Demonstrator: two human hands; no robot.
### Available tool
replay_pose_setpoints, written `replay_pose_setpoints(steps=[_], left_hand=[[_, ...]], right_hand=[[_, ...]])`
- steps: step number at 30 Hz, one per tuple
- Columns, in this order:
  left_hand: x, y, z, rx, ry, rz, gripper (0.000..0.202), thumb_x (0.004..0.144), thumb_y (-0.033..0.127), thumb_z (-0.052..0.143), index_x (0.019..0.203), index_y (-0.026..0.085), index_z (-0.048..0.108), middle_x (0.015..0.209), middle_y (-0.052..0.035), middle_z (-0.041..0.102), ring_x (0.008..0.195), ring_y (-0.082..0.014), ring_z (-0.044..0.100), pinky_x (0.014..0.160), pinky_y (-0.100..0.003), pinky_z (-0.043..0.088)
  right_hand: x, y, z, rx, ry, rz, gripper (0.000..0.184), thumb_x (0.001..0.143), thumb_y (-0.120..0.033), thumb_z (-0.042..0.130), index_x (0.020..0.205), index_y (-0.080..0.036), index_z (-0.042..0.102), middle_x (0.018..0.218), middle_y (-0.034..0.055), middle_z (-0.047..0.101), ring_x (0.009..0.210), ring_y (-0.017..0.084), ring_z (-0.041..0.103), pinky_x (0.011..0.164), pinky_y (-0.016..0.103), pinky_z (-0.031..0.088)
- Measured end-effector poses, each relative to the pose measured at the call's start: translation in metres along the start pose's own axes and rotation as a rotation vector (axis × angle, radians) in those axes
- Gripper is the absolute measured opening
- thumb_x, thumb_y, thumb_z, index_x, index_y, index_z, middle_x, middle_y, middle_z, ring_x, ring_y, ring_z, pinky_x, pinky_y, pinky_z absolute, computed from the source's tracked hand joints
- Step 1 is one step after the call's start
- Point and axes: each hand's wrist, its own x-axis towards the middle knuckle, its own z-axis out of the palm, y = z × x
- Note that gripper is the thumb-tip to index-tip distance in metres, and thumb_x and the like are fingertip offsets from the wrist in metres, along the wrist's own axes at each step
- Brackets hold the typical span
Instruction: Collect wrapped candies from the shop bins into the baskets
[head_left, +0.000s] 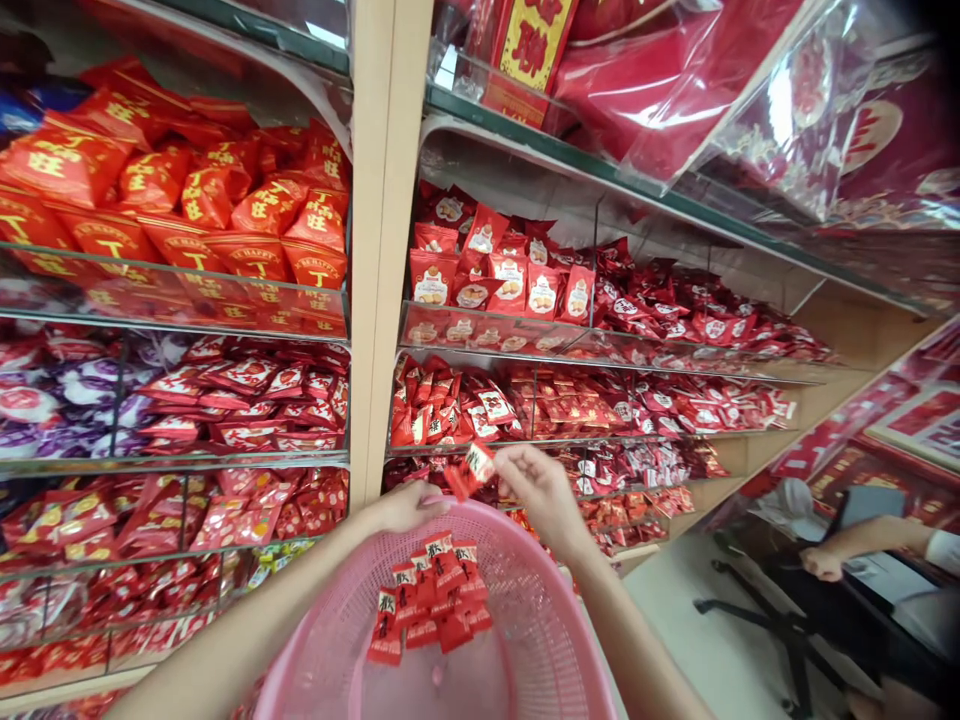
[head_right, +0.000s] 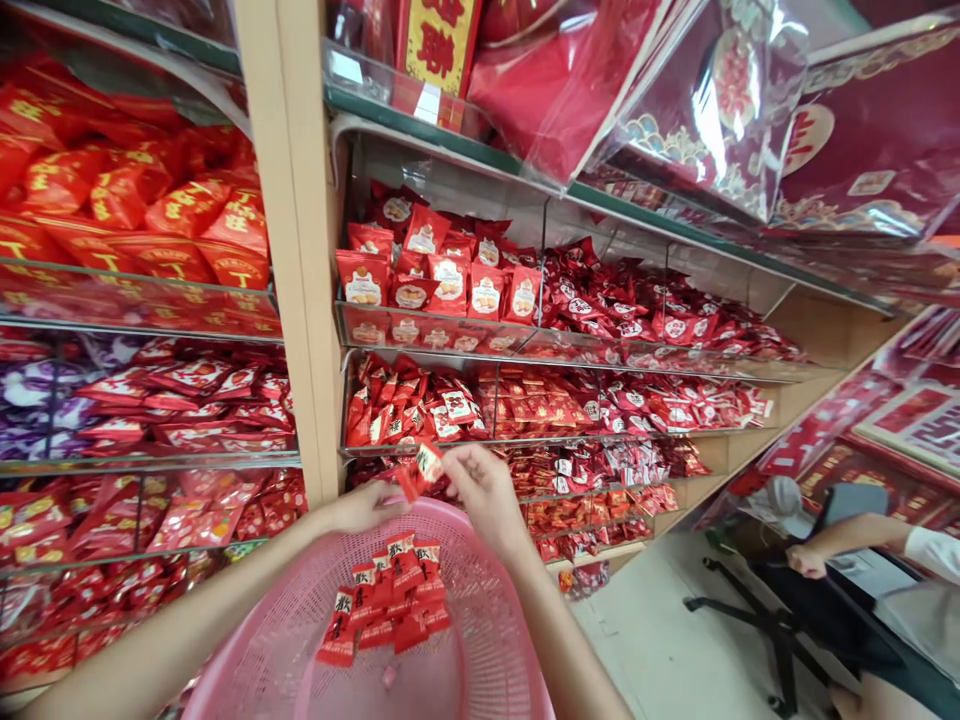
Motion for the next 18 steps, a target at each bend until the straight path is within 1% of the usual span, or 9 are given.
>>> replay_pose_setpoints(steps=[2,4,6,8,10,13,14,16,18], left_hand=[[0.001,-0.001,0.001,0.024,0.000,0.028,0.035,0.078,0.048,0.045,0.066,0.017,0.054,0.056,0.0049,0.046,0.055,-0.0108,0.037,0.053,-0.022,0.028],[0.001,-0.002,0.002,0.044,0.006,0.035,0.034,0.078,0.046,0.045,0.063,0.017,0.053,0.055,0.0050,0.045,0.054,-0.0105,0.035,0.053,-0.022,0.027],[0.001,-0.002,0.003,0.060,0.018,0.035,0.036,0.080,0.047,0.043,0.061,0.017,0.051,0.055,0.0053,0.043,0.054,-0.0103,0.035,0.052,-0.022,0.027],[0.000,-0.001,0.003,0.073,0.022,0.035,0.039,0.080,0.049,0.041,0.060,0.017,0.050,0.056,0.0057,0.041,0.055,-0.0101,0.034,0.052,-0.022,0.026],[0.000,-0.001,0.004,0.079,0.018,0.030,0.041,0.080,0.052,0.041,0.060,0.017,0.049,0.056,0.0060,0.040,0.055,-0.0097,0.034,0.051,-0.021,0.027],[-0.001,0.000,0.004,0.077,0.004,0.020,0.043,0.079,0.054,0.041,0.059,0.016,0.049,0.056,0.0062,0.040,0.054,-0.0093,0.033,0.050,-0.021,0.027],[-0.001,0.001,0.003,0.075,0.000,0.017,0.044,0.079,0.055,0.041,0.059,0.016,0.049,0.055,0.0062,0.040,0.054,-0.0093,0.033,0.050,-0.021,0.027],[-0.001,0.002,0.003,0.072,-0.004,0.010,0.044,0.078,0.055,0.042,0.059,0.016,0.050,0.055,0.0061,0.040,0.054,-0.0092,0.033,0.049,-0.021,0.027],[-0.002,0.003,0.003,0.068,-0.004,0.004,0.044,0.078,0.056,0.042,0.060,0.016,0.051,0.055,0.0059,0.040,0.054,-0.0094,0.034,0.049,-0.021,0.028]], right_hand=[[-0.014,0.025,0.009,0.011,-0.135,0.056,0.022,0.080,-0.037,0.052,0.076,-0.016,0.057,0.060,-0.0028,0.053,0.054,0.008,0.046,0.053,0.020,0.039],[-0.020,0.051,0.025,0.020,-0.263,0.103,0.020,0.079,-0.034,0.051,0.071,-0.015,0.056,0.061,-0.0024,0.054,0.057,0.008,0.047,0.056,0.020,0.040],[-0.023,0.070,0.043,-0.020,-0.396,0.147,0.017,0.078,-0.027,0.050,0.067,-0.015,0.055,0.061,-0.0026,0.055,0.057,0.008,0.047,0.057,0.021,0.040],[-0.024,0.082,0.060,-0.114,-0.513,0.158,0.015,0.075,-0.021,0.049,0.064,-0.015,0.056,0.060,-0.0028,0.055,0.056,0.008,0.046,0.055,0.020,0.038],[-0.025,0.086,0.074,-0.195,-0.585,0.146,0.014,0.073,-0.017,0.048,0.063,-0.015,0.057,0.059,-0.0029,0.055,0.055,0.008,0.045,0.053,0.019,0.037],[-0.025,0.086,0.088,-0.252,-0.625,0.131,0.015,0.070,-0.012,0.048,0.060,-0.014,0.059,0.056,-0.0031,0.055,0.054,0.008,0.045,0.053,0.019,0.035],[-0.025,0.086,0.091,-0.320,-0.620,0.117,0.016,0.070,-0.011,0.048,0.059,-0.014,0.059,0.055,-0.0032,0.055,0.053,0.008,0.046,0.053,0.019,0.035],[-0.026,0.086,0.097,-0.517,-0.563,0.078,0.018,0.072,-0.011,0.048,0.061,-0.015,0.061,0.057,-0.0018,0.057,0.056,0.009,0.050,0.056,0.020,0.036],[-0.028,0.086,0.100,-0.689,-0.482,0.051,0.018,0.075,-0.013,0.048,0.068,-0.016,0.064,0.069,0.0022,0.063,0.067,0.014,0.056,0.062,0.023,0.038]])
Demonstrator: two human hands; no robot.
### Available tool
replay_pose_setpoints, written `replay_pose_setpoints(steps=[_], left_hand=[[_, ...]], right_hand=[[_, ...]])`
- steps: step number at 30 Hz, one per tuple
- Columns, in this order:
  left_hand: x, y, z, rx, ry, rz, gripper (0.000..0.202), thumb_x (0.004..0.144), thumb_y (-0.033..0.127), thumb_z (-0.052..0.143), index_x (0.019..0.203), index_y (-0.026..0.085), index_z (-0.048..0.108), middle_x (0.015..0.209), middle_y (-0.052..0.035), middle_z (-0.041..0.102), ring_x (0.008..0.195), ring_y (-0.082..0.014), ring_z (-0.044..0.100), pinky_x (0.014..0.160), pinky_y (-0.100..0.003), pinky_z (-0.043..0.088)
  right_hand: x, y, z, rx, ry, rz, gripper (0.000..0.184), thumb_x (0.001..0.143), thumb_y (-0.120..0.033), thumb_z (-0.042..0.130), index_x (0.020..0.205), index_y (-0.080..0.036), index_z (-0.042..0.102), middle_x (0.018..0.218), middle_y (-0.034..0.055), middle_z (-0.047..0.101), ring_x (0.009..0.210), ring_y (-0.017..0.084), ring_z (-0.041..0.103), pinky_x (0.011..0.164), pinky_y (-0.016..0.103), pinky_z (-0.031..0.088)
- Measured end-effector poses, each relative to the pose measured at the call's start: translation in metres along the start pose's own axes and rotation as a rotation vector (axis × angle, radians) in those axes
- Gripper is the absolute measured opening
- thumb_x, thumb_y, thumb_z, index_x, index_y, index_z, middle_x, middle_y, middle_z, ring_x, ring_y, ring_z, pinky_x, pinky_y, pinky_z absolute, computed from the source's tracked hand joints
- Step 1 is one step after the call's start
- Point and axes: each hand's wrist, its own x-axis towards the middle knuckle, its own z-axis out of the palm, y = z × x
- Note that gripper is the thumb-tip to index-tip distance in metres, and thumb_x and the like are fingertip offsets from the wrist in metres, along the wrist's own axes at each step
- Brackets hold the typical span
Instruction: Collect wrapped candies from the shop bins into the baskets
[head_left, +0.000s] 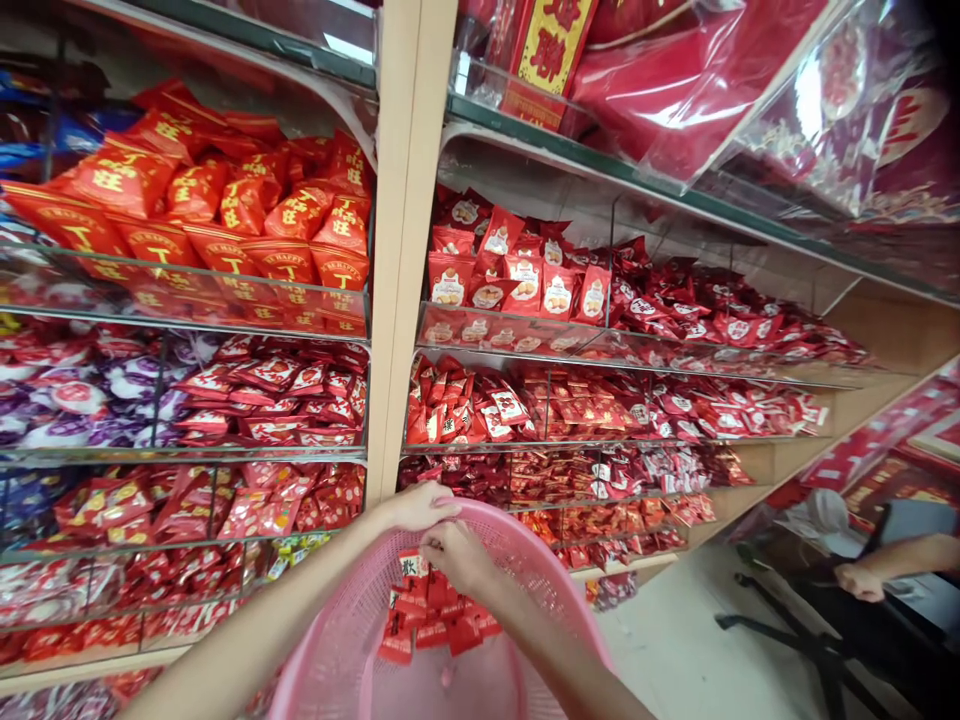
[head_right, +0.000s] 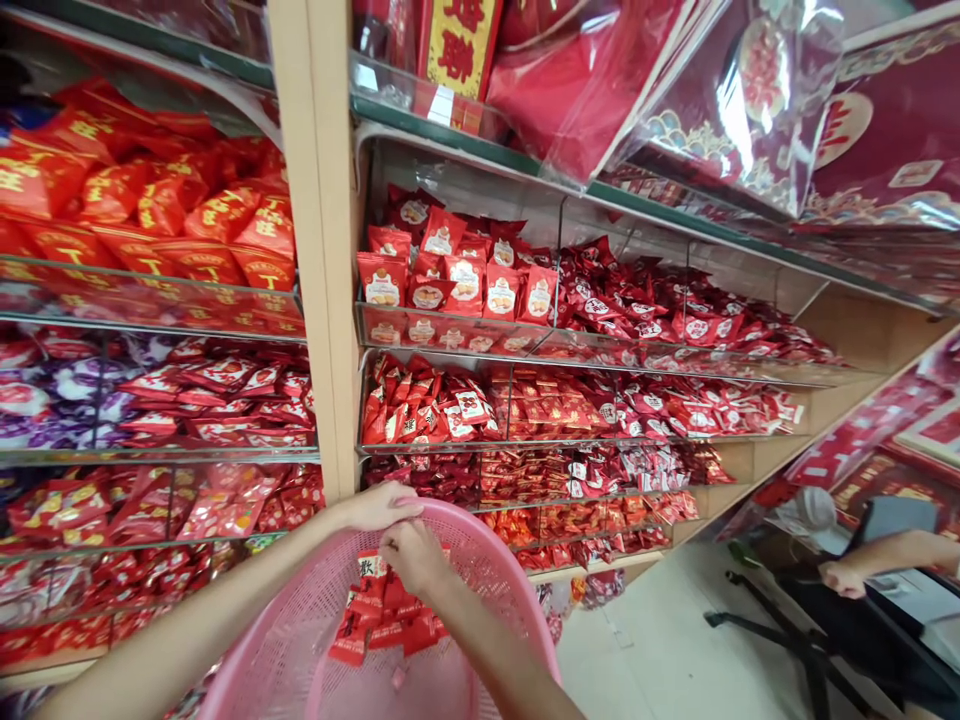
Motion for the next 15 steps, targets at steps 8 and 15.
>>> replay_pose_setpoints(steps=[8,15], left_hand=[[0.000,0.002,-0.001,0.022,0.009,-0.005,0.044,0.083,0.050,0.035,0.056,0.017,0.047,0.053,0.0060,0.039,0.052,-0.0093,0.034,0.049,-0.021,0.027],[0.003,-0.007,0.003,0.033,0.035,-0.043,0.045,0.085,0.048,0.030,0.057,0.017,0.048,0.056,0.0045,0.048,0.056,-0.0114,0.041,0.055,-0.023,0.029]], right_hand=[[-0.014,-0.017,0.002,-0.272,0.081,0.021,0.027,0.087,-0.024,0.036,0.091,-0.020,0.062,0.097,0.0079,0.065,0.075,0.019,0.063,0.061,0.026,0.041],[-0.025,-0.010,0.014,-0.104,0.281,-0.073,0.030,0.085,-0.033,0.039,0.066,-0.022,0.058,0.069,0.0020,0.063,0.061,0.015,0.058,0.055,0.024,0.035]])
